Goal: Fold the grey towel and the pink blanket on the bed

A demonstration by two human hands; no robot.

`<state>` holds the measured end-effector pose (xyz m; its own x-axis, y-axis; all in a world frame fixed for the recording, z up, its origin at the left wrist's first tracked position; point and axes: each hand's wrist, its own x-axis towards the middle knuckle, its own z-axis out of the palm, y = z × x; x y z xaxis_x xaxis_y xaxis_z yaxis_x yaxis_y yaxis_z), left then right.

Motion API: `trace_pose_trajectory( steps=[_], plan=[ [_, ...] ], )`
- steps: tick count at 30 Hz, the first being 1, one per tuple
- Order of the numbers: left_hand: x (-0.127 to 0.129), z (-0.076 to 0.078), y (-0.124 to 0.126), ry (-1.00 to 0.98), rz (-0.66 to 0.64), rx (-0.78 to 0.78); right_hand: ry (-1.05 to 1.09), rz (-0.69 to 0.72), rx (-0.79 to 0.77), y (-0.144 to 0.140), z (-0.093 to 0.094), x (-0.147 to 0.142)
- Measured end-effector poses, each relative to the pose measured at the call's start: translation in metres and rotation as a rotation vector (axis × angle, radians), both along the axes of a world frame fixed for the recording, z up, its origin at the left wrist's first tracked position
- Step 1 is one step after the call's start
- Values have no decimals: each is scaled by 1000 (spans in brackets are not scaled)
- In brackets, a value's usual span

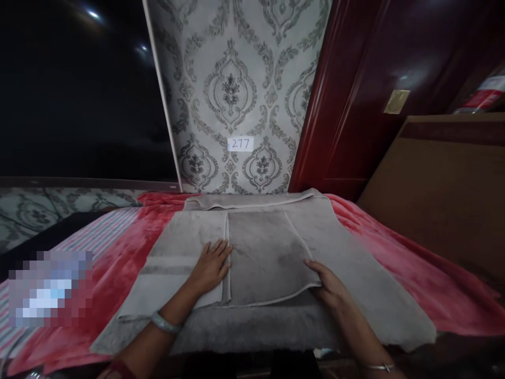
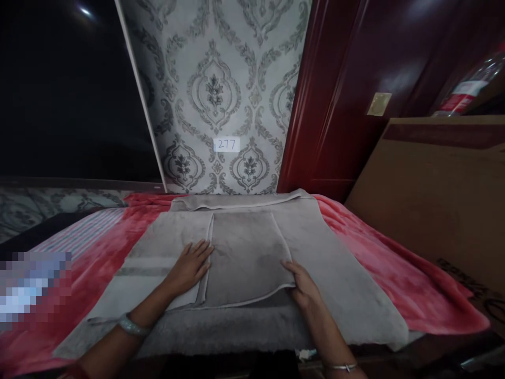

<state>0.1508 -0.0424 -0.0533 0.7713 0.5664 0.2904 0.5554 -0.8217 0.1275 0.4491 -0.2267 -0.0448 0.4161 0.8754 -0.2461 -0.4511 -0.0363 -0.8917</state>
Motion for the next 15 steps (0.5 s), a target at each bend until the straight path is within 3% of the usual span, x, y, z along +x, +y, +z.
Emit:
trace_pose_trajectory(
  steps=[4, 9, 12, 15],
  plan=[
    [2, 5, 6, -128, 8, -234, -35, -14, 68, 29, 40, -21],
    [-12, 30, 31, -628, 98, -847, -207, 177, 223, 95, 96, -88],
    [-40, 53, 48, -911, 178, -1175, -244, 301, 249, 132, 106, -148],
    [-74, 69, 62, -1110, 262, -1418, -304, 437, 239, 150, 91, -208]
  ],
)
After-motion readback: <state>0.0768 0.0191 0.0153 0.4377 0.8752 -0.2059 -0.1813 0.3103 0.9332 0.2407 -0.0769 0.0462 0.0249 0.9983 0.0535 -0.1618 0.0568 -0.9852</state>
